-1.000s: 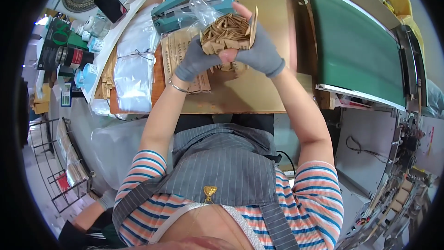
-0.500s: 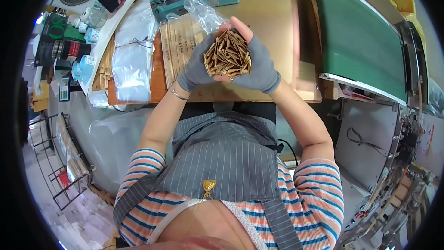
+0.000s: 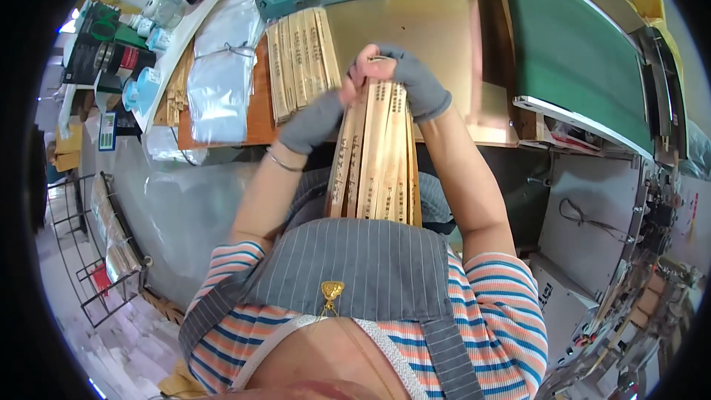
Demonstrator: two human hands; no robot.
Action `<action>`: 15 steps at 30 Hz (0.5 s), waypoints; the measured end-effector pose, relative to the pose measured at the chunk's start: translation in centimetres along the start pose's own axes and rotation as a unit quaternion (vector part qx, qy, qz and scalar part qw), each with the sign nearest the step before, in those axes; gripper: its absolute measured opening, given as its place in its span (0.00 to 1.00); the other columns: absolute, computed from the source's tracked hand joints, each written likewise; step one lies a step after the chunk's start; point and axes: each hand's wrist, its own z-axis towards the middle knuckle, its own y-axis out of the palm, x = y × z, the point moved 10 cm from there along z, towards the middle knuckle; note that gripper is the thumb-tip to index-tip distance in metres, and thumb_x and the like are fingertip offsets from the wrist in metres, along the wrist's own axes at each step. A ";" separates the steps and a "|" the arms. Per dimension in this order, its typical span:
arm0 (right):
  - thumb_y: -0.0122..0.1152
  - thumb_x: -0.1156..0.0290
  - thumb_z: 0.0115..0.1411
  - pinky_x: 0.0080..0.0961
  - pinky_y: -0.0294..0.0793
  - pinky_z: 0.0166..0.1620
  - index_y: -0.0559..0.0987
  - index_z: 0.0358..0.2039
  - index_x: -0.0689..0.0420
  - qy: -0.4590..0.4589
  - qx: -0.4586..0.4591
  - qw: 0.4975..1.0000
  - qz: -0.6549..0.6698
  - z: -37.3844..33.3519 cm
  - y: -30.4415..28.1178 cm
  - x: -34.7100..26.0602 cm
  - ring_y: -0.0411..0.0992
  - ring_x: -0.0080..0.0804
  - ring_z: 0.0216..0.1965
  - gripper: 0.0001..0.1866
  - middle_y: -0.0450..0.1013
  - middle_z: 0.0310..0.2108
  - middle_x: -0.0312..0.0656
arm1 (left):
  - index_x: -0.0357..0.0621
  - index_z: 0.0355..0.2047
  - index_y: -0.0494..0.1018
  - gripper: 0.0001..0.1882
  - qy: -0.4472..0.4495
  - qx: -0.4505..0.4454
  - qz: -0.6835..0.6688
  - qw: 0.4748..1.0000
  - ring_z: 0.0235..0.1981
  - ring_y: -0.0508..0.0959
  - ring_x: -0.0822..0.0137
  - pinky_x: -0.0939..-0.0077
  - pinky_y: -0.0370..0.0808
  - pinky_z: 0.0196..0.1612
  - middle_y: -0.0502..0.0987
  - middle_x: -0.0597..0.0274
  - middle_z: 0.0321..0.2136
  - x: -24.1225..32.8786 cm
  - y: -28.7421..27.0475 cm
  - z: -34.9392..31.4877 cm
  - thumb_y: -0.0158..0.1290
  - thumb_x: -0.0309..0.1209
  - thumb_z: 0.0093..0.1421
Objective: Packaging and heat-sealing bundles of wooden sticks into plastic sleeves at a factory workstation.
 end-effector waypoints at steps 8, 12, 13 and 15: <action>0.51 0.39 0.55 0.34 0.73 0.47 0.61 0.58 0.62 -0.044 0.111 0.991 -0.063 2.1 -2.3 1.9 0.73 0.36 0.40 0.43 0.72 0.38 0.46 | 0.44 0.36 0.74 0.09 0.341 0.039 0.332 0.879 0.21 0.75 0.70 0.74 0.71 0.25 0.77 0.61 0.23 14.9 4.3 -4.0 0.48 0.34 0.61; 0.38 0.35 0.60 0.35 0.72 0.51 0.60 0.59 0.59 0.019 0.041 0.952 0.304 -3.0 4.9 2.3 0.69 0.41 0.50 0.41 0.67 0.51 0.52 | 0.41 0.27 0.71 0.08 0.220 0.238 0.126 0.937 0.15 0.69 0.67 0.78 0.66 0.21 0.70 0.59 0.16 7.2 -3.4 -6.8 0.50 0.33 0.60; 0.40 0.36 0.59 0.36 0.71 0.53 0.57 0.61 0.56 0.061 0.168 0.968 0.174 -5.8 2.5 5.7 0.69 0.39 0.50 0.41 0.66 0.52 0.50 | 0.41 0.23 0.68 0.11 0.245 0.222 0.145 0.933 0.14 0.67 0.64 0.78 0.65 0.20 0.65 0.59 0.14 7.5 -1.7 -8.3 0.51 0.33 0.59; 0.40 0.42 0.62 0.31 0.69 0.54 0.55 0.63 0.55 0.147 0.152 0.954 0.212 -11.8 2.9 11.8 0.67 0.32 0.52 0.37 0.64 0.55 0.44 | 0.41 0.19 0.67 0.15 0.292 0.194 0.207 0.914 0.14 0.67 0.67 0.76 0.64 0.20 0.64 0.59 0.13 7.1 -0.1 -11.8 0.53 0.36 0.58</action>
